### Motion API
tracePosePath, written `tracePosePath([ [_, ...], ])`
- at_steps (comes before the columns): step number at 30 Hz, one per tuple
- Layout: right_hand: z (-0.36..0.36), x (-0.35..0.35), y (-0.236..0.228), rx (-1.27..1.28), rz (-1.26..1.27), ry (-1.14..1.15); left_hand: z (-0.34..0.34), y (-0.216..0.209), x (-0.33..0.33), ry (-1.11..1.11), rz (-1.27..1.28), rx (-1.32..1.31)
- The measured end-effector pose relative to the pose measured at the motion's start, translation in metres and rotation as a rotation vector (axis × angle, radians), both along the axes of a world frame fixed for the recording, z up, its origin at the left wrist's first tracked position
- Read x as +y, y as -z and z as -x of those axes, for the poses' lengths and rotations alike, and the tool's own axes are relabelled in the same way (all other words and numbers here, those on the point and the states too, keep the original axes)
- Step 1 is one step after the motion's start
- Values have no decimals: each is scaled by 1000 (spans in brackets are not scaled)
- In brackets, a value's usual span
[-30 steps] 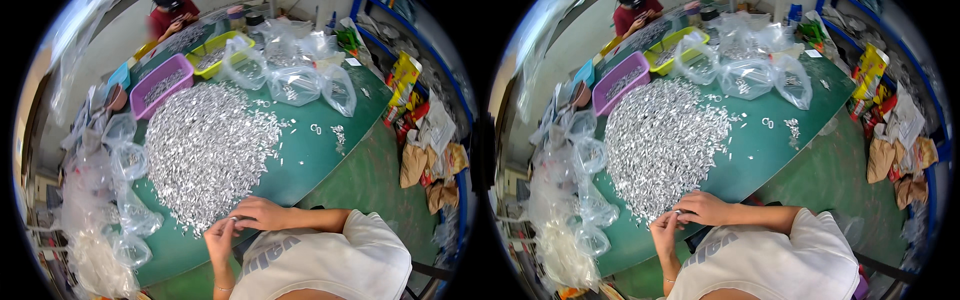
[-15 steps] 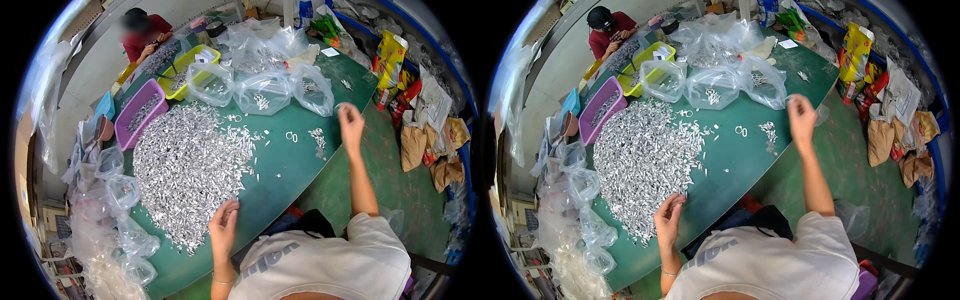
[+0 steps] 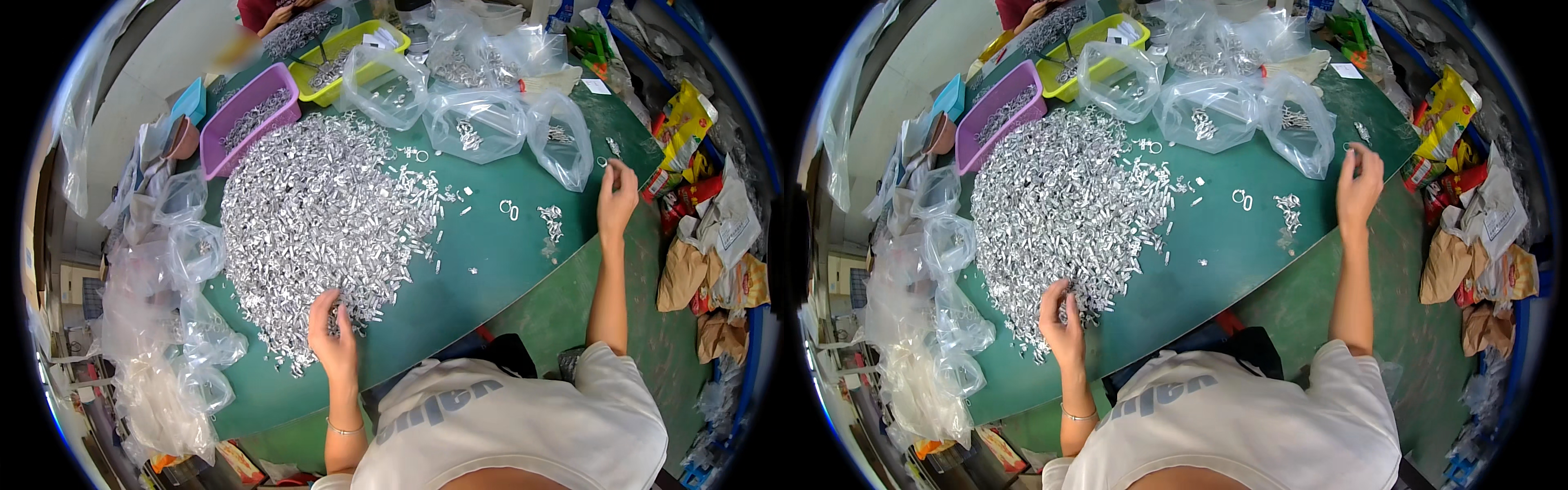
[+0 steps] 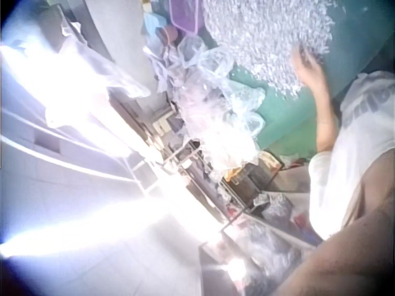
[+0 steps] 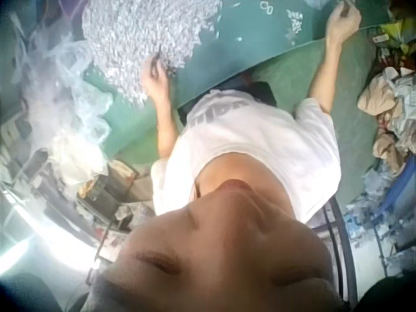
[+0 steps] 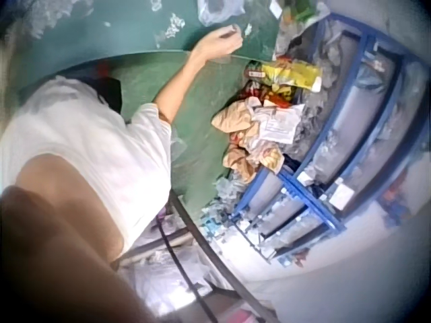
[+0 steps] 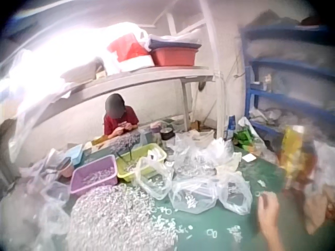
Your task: The person sorts a large pile of small silver metal fasteners on a green table, picking them up by hand and placing them into clear plastic bags. The person repeatedly scoops and separates the hardware, occasionally adjusting the bags and the pile.
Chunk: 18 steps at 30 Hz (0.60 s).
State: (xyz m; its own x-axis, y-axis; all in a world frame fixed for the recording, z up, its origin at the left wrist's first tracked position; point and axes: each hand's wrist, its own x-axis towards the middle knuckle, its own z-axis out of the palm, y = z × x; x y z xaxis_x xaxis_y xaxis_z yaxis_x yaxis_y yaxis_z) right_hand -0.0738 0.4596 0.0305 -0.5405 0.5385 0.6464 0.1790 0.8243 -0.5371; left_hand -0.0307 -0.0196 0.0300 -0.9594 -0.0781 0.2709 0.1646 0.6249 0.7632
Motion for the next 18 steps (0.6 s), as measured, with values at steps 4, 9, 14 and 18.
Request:
tracePosePath([
  [4,-7,-77,-4,-80,12,-472,11,-1,27,72,155,51],
  [9,7,-110,15,-333,-99,-507,16,11,36,142,478,-51],
  [14,13,-123,22,-329,-175,-459,8,14,28,153,358,-5],
  [18,-1,-155,4,-259,-7,-606,-4,5,37,176,-236,-202],
])
